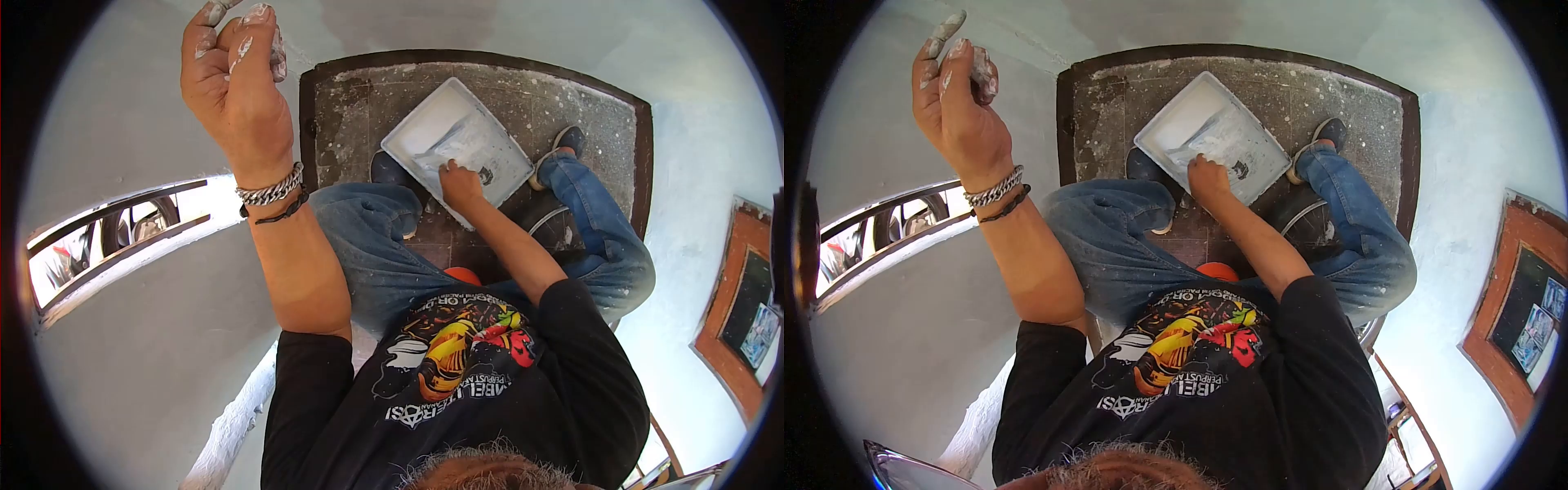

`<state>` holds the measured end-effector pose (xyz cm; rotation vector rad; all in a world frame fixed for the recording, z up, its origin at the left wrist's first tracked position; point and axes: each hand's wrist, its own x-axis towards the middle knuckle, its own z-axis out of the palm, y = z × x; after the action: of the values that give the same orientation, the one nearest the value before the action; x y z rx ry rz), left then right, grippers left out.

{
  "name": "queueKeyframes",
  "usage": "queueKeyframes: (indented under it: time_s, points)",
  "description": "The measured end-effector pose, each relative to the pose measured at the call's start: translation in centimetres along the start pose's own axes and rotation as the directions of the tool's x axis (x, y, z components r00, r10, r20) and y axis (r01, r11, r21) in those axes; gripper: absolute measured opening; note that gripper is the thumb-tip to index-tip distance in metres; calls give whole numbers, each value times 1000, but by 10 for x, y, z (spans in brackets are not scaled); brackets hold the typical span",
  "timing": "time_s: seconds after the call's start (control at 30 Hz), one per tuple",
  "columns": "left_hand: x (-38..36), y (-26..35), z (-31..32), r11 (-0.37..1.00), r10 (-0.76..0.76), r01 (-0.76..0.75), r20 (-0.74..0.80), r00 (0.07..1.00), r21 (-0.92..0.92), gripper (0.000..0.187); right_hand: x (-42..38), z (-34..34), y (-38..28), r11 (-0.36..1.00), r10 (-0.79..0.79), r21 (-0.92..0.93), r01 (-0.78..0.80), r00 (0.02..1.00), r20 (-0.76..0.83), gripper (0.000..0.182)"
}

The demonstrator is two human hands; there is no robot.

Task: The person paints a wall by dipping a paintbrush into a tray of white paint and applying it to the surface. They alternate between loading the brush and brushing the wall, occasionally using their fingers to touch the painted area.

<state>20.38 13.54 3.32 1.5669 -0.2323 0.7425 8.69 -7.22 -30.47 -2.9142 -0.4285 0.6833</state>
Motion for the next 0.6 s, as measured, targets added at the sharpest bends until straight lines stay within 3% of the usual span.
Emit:
queueKeyframes:
  time_s: [0.07,0.17,0.27,0.37,0.47,0.53,0.6]
  points:
    - [-1,1,-1,1000,-4,4,-2,1000,4,26,-8,-17,17,979,120,158,-126,992,50,30]
    - [-1,2,1,1000,-8,8,4,1000,-5,26,4,32,83,849,230,456,-266,964,134,38]
    - [-1,4,5,1000,-23,23,14,1000,0,27,1,64,133,801,158,561,-207,978,135,42]
    - [-4,3,8,999,-32,31,25,999,12,29,-16,43,135,816,349,512,-267,935,-69,38]
    - [-4,9,15,996,-71,70,19,997,58,31,-20,22,115,913,322,317,-256,931,-174,37]
    - [-5,11,20,992,-91,86,44,995,90,31,-14,33,101,954,236,198,-225,971,-30,39]
    - [-5,12,24,990,-135,133,37,990,36,31,-23,35,78,973,129,201,-110,988,-84,35]
